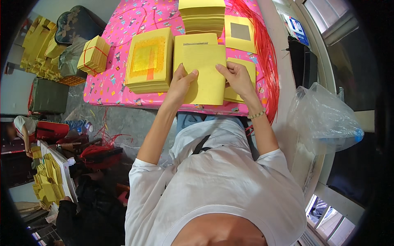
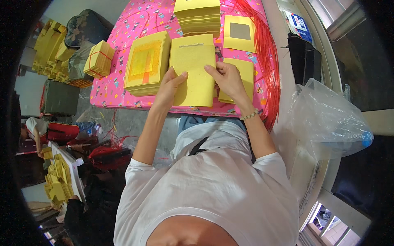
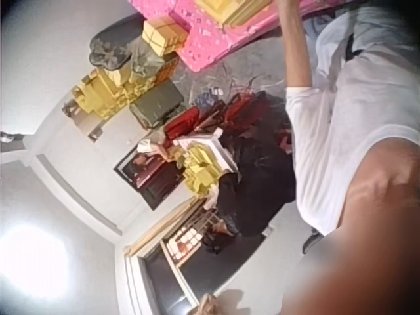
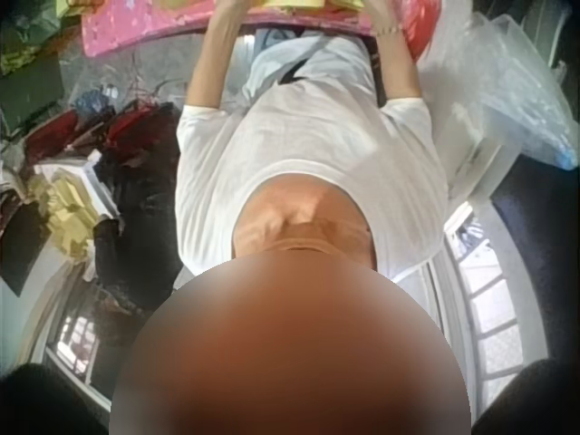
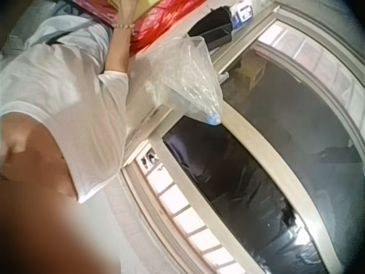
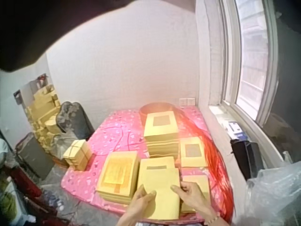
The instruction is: Counting and organizing stacks of yellow paper with foil.
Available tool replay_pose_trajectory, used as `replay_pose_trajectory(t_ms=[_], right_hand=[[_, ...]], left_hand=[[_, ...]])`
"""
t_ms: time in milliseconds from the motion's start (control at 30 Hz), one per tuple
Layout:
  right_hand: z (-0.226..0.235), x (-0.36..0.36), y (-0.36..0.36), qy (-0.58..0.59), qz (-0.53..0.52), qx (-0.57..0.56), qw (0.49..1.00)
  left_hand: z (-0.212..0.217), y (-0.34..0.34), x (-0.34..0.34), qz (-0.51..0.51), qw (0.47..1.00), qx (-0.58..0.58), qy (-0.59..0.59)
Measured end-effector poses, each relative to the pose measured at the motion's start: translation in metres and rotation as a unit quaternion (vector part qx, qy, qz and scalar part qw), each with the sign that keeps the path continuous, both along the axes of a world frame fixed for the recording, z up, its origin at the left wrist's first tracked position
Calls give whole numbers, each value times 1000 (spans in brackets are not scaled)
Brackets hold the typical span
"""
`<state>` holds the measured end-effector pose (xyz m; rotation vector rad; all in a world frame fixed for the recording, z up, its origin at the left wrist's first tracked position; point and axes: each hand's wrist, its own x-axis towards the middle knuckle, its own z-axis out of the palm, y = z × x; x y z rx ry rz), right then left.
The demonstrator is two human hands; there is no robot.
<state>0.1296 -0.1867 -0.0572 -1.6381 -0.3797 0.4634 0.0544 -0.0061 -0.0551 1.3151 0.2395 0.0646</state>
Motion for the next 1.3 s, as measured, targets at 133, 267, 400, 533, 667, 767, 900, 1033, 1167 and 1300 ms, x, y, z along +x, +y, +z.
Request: replay_pose_trajectory(t_ms=[133,267,400,533,667,767,900,1033,1167,1300], right_hand=[[11,-21,-4,104,25,36,994],[-8,-20,-6,36,2,28,999],[3,-36,-11,97,4,37,995],[-22,-27,-15,-5,9,-8,1000],[-7,-42,-16,60,-2,34,998],[-4,-48,-20,112,14,32,993],[-5,-47,-20,84,-8,67,994],[-1,-25,-28,87,-116,139,980],[-21,-3,-48,29,-107,82,990],[-15,-5,-53,38,-126,96,987]], left_hand=[[9,-3,-2,15,1000,-10,-8],[8,-6,-3,5,1000,29,8],[5,-5,1,24,999,31,-25],[8,-12,2,40,998,14,-43],[7,-10,3,61,996,19,-64],[0,-5,4,66,995,31,-70],[2,-12,-1,49,995,47,-69],[-6,-23,-10,-58,994,79,-57],[-8,-39,-2,-80,994,64,-33],[-13,-58,21,-53,997,54,-31]])
